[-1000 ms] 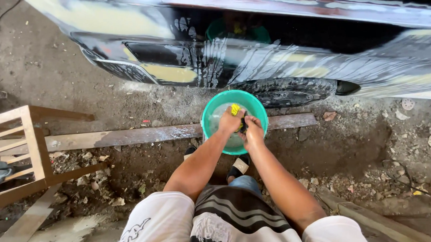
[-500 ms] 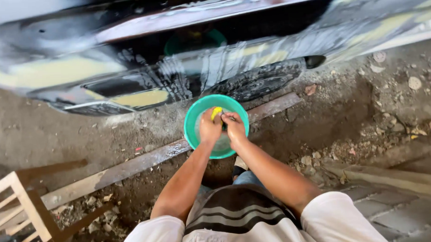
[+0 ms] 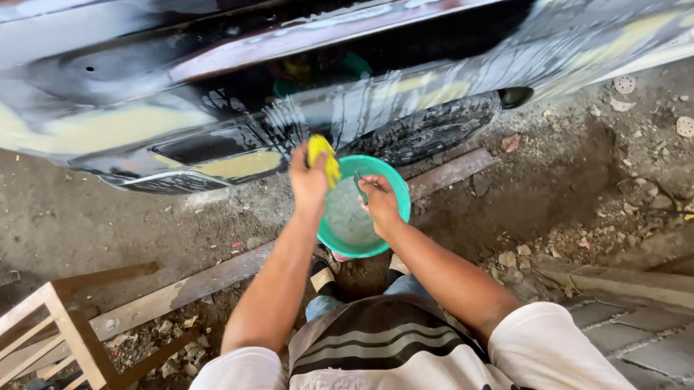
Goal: The person sands the surface of a car bumper using a sanding block and a yellow cloth. They repeatedly dip the sanding block into a green bucket of water to keep it wet while working on the bumper's surface.
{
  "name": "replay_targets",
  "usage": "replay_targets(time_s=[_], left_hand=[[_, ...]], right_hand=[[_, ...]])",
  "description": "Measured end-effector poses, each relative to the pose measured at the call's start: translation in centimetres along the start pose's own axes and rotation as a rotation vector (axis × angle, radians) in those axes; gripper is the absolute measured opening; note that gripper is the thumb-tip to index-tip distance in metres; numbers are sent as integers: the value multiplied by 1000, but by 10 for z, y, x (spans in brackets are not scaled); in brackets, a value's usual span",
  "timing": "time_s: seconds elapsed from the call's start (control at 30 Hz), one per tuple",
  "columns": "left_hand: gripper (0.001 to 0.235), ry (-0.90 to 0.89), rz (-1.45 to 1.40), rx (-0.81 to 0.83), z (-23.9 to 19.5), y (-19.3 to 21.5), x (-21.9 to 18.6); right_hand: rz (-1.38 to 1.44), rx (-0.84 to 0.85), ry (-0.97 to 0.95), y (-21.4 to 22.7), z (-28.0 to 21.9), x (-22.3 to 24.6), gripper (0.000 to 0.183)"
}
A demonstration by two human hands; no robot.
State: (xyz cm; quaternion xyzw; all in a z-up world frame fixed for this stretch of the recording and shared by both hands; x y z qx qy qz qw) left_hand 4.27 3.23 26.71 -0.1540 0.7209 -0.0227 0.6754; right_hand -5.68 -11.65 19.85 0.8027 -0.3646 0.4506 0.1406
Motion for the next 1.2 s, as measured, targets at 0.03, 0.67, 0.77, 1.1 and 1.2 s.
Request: replay_targets(time_s=[0.03,0.67,0.77,1.1,1.2], left_hand=[[34,-4,-2,0,2,2,-50],[32,-1585,866,-225,25,-104,-214],[29,-1660,749,-55,6,-196,-189],[28,-1723,717,444,-58,-442,-149],[24,-1770,683,569,-40,-372,-179]], right_hand=[[1,3,3,-5,0,2,7],[-162,-248,1500,-13,-59,304,20],[-133,-316,1533,16,-39,336,19],[150,-417,1472,159,45,387,19],[31,-423,1538,127,19,393,24]])
Point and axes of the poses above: each hand's wrist, its own z-axis towards the middle knuckle, its own y-axis out of the back of the hand, x = y × z, the point moved 4 cm from there along z, towards the middle knuckle, and after that the axes turned 11 degrees about -x, right-handed, at the moved point
